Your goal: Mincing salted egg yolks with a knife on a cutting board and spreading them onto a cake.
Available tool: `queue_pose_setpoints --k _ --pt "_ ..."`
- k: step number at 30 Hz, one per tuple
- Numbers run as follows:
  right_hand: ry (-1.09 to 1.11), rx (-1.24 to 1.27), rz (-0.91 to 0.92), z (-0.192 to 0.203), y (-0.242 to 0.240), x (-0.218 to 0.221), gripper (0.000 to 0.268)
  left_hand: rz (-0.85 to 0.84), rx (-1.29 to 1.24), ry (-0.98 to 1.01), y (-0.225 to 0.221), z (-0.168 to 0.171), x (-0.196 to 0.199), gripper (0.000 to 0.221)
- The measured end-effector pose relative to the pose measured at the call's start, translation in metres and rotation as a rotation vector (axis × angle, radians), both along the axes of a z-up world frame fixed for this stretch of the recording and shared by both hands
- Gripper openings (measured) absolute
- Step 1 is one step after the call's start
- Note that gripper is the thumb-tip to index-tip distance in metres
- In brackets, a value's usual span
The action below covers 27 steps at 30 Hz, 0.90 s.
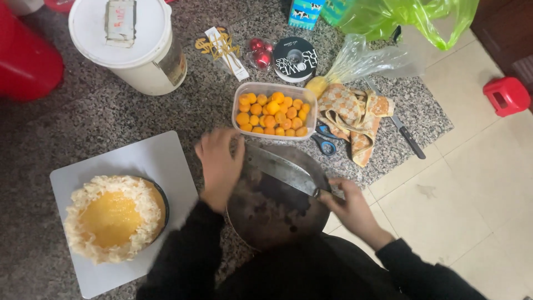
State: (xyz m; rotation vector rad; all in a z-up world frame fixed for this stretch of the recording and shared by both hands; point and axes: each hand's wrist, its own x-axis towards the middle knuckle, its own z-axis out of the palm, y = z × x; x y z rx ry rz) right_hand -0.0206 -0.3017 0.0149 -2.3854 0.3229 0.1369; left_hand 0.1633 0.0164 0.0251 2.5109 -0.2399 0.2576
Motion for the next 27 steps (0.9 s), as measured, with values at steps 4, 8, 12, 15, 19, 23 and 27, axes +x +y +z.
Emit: queue_pose_setpoints --k 4,8,12,15,19,23,27 --pt "0.07 -0.077 0.057 0.011 0.018 -0.022 0.049 -0.089 0.223 -0.012 -0.012 -0.025 0.074 0.026" --pt "0.101 -0.274 0.172 -0.002 0.009 -0.042 0.062 -0.174 0.653 0.29 -0.036 -0.026 0.113 0.043" --pt "0.281 -0.297 0.104 0.002 0.005 -0.061 0.058 -0.189 1.008 0.489 -0.059 -0.026 0.134 0.042" --pt "0.446 -0.206 -0.028 0.026 0.016 -0.066 0.039 -0.224 0.983 0.498 -0.062 -0.023 0.132 0.035" --pt "0.472 -0.146 -0.11 0.026 0.023 -0.09 0.042 -0.272 0.905 0.496 -0.054 -0.033 0.135 0.051" --pt "0.417 -0.098 -0.22 0.019 0.028 -0.112 0.041 -0.319 0.995 0.398 -0.055 -0.034 0.131 0.042" --pt "0.383 -0.01 -0.328 0.032 0.041 -0.124 0.04 -0.323 0.99 0.496 -0.059 -0.028 0.135 0.053"
